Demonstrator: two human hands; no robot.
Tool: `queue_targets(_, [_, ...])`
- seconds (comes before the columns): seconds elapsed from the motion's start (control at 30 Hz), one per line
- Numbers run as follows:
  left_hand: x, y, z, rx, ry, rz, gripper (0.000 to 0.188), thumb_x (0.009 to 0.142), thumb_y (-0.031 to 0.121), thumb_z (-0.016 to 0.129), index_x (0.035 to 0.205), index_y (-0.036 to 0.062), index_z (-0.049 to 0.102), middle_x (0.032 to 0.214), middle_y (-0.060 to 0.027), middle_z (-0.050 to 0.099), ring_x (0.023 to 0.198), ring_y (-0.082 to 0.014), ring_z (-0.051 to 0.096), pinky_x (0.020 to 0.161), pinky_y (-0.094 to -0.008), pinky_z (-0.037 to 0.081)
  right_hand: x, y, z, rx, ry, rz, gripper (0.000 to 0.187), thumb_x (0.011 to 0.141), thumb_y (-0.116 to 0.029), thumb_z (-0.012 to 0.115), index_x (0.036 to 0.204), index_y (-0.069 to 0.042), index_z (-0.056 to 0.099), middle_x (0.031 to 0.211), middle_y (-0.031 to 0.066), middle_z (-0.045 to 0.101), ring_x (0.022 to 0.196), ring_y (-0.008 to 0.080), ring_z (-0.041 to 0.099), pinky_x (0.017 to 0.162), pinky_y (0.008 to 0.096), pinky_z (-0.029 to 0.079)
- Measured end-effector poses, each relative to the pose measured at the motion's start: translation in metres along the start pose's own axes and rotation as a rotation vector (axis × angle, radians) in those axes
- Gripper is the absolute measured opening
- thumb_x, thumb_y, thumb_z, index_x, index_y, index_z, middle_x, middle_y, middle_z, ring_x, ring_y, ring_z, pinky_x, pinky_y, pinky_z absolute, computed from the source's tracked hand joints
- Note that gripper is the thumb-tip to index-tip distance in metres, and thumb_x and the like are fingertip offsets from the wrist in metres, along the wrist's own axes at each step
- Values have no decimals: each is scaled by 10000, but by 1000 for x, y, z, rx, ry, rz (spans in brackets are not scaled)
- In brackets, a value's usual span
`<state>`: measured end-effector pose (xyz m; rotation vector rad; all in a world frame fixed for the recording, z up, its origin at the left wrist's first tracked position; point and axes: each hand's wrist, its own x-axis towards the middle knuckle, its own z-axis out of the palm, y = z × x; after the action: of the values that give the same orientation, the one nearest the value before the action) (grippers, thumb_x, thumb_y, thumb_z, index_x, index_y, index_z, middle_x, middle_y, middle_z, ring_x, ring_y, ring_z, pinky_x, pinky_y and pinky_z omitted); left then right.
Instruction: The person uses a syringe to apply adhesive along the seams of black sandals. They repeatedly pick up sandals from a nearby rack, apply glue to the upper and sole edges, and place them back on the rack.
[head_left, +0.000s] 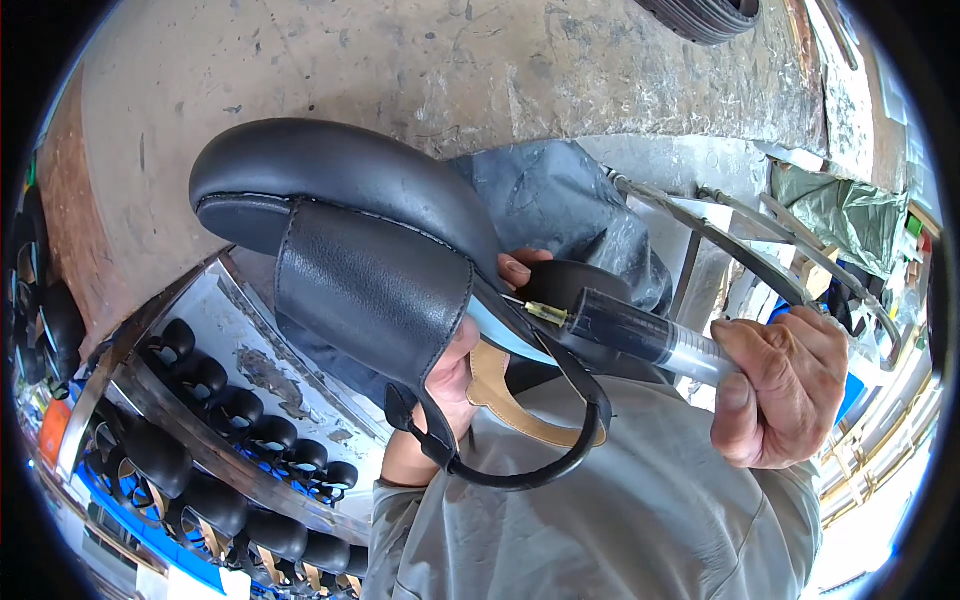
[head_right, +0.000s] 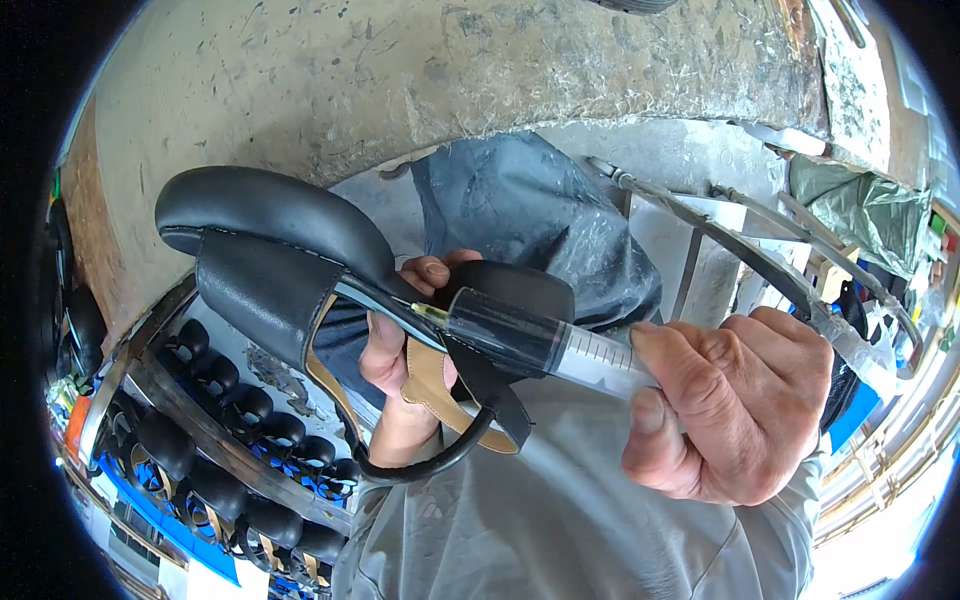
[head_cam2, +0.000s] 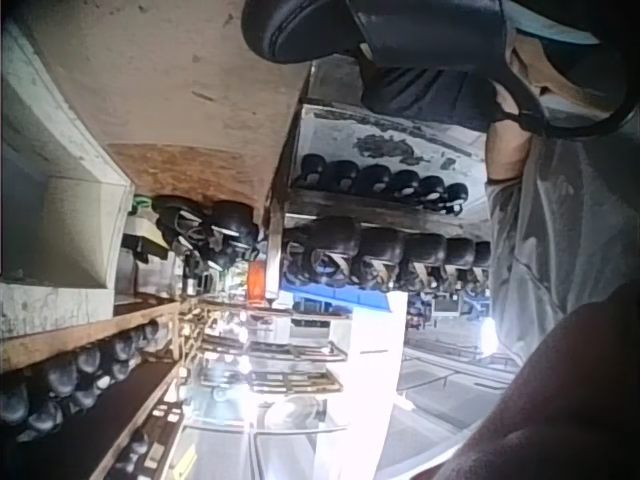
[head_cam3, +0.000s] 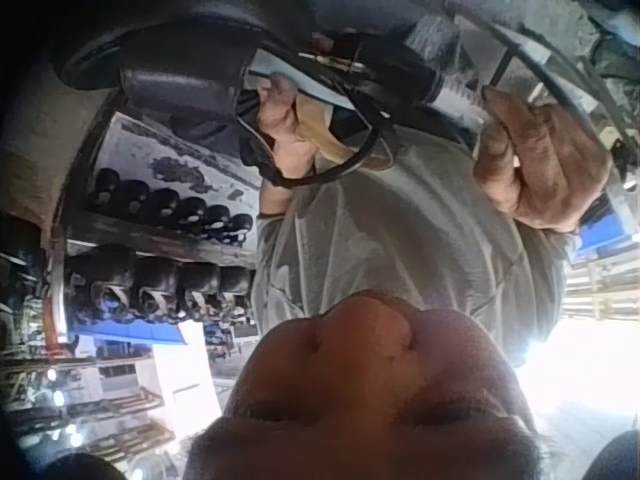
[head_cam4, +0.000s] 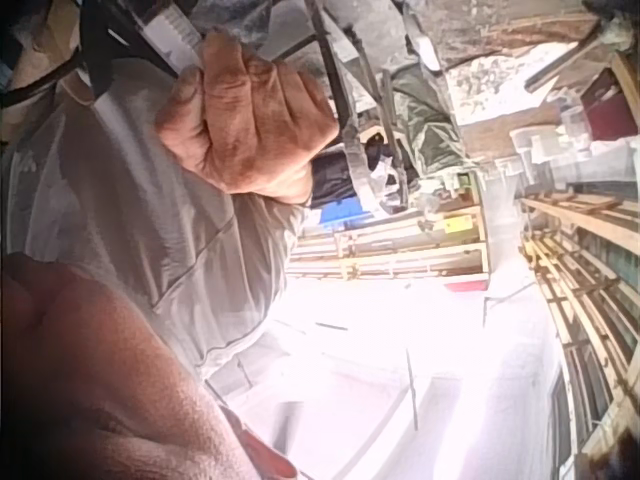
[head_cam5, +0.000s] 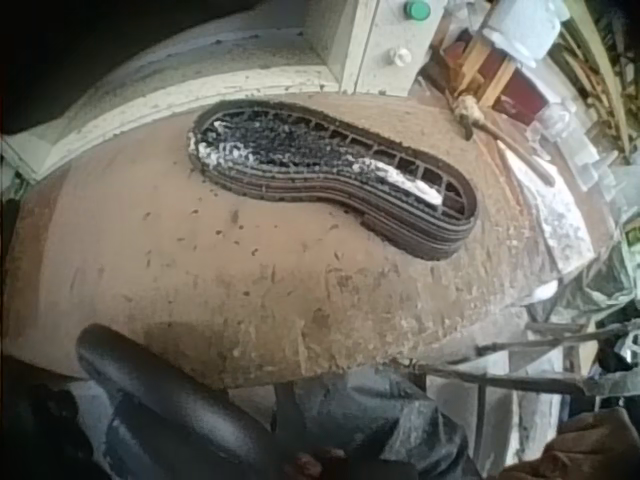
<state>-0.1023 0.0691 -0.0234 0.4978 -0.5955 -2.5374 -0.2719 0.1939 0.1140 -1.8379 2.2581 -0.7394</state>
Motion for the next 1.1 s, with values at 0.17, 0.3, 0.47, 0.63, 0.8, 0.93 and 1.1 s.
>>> queue_targets(0.17, [-1,-11,-14,-47,-90,-9,362,951,339,456,1075,24,587,1087,-111,535,1163,-287,446,1053,-505,317,-6,-2,-4,-32,-64,19,205,714,-116,579,776,76,621,543,92,577,332,112,365,342,263,235])
queue_targets(0.3, [-4,-9,-21,-76,-108,-6,354,955,314,446,1102,19,578,1106,-120,521,1174,-310,433,1051,-492,316,-5,-7,-8,-51,-71,55,203,711,-133,585,773,54,632,547,82,583,345,119,362,390,270,270])
queue_targets(0.47, [-2,-11,-20,-59,-138,105,356,953,309,435,1094,29,605,1066,-59,567,1140,-221,460,1033,-500,327,-8,-15,-6,-93,-47,106,213,690,-157,597,770,34,649,540,68,583,366,133,385,468,284,323])
queue_targets(0.63, [0,-12,-17,-54,-122,93,349,955,297,421,1079,37,619,1059,-20,589,1107,-183,473,1027,-511,326,-10,-16,-7,-95,-65,115,217,683,-157,600,776,30,656,532,64,580,372,135,399,482,289,332])
queue_targets(0.8, [1,-13,-17,-19,-140,119,349,952,300,429,1082,39,620,1066,-25,592,1103,-188,479,1026,-515,330,-16,-10,-8,-73,-92,98,210,677,-151,594,774,26,654,546,65,587,378,137,411,498,290,344])
queue_targets(0.93, [0,-11,-11,25,-104,101,343,941,280,438,1089,26,615,1080,-50,608,1102,-205,502,1019,-525,341,-15,-7,-17,-75,-93,125,214,699,-161,589,774,30,650,582,75,602,430,151,455,506,281,352])
queue_targets(1.1, [-16,13,-12,-17,99,-210,322,882,188,520,1127,-15,572,1106,-186,600,1095,-252,571,940,-438,444,-59,45,-26,438,426,615,350,850,-276,554,915,61,620,731,94,605,572,129,503,525,242,352])
